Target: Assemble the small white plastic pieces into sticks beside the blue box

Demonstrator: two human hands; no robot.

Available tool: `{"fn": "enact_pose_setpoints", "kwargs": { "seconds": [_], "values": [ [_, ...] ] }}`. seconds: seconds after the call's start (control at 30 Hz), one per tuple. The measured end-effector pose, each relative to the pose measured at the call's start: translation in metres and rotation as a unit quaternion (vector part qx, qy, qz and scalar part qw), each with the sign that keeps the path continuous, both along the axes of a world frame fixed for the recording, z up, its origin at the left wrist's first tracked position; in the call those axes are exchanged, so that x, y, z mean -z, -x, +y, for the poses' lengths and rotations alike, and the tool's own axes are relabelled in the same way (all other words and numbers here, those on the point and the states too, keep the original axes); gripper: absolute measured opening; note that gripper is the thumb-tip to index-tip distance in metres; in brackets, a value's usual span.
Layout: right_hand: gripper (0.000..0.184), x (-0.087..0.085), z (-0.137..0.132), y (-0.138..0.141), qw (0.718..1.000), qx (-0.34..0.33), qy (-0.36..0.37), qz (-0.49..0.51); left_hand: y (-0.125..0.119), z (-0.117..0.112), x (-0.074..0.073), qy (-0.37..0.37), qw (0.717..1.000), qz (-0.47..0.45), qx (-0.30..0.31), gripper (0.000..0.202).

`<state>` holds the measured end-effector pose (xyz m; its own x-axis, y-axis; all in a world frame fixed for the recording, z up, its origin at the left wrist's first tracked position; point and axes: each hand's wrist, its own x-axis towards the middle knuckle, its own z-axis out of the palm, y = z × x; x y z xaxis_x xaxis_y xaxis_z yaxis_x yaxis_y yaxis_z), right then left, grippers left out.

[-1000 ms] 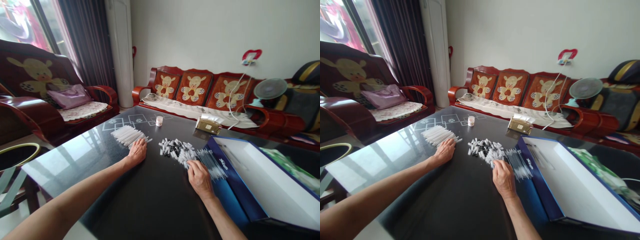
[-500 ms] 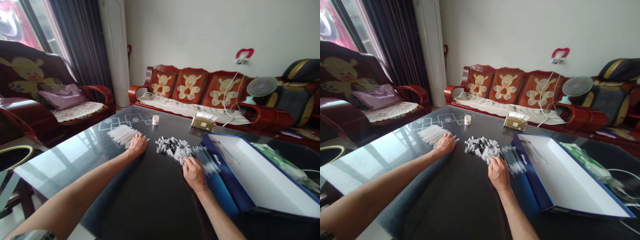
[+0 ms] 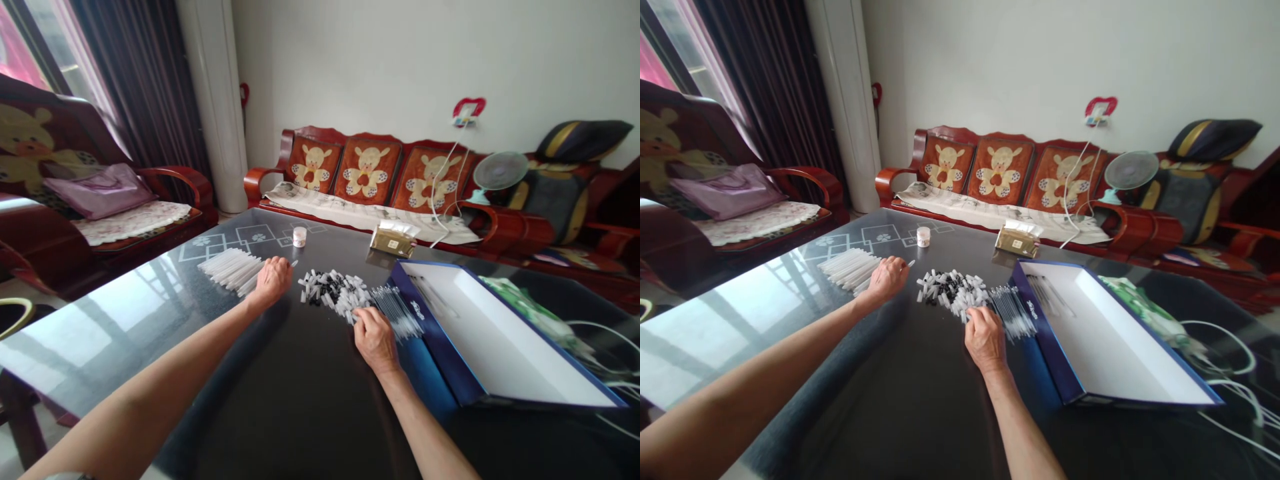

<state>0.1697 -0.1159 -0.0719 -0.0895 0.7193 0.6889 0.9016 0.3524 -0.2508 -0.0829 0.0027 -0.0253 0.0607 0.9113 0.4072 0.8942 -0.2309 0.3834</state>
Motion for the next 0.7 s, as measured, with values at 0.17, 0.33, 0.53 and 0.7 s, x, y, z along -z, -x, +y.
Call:
{"fn": "enact_pose_setpoints", "kwargs": {
  "seconds": [0.17,0.33,0.53,0.7],
  "values": [
    [0.025,-0.001,-0.001,0.0,1.0,0.002,0.006,0.002,-0.016,0.001,-0.004,0.097,0.954,-0.284,0.01,0.024],
    [0.024,0.001,0.001,-0.001,1.0,-0.005,-0.012,0.011,-0.028,-0.001,0.0,0.236,0.785,-0.567,0.081,0.035],
    [0.024,0.003,0.003,-0.002,0.999,-0.011,-0.029,0.022,-0.038,-0.011,0.009,0.286,0.689,-0.639,0.186,0.039],
    [0.024,0.002,0.001,0.0,0.999,-0.014,-0.033,0.033,-0.045,-0.013,0.028,0.158,0.809,-0.53,0.201,0.041]
  ]
}}
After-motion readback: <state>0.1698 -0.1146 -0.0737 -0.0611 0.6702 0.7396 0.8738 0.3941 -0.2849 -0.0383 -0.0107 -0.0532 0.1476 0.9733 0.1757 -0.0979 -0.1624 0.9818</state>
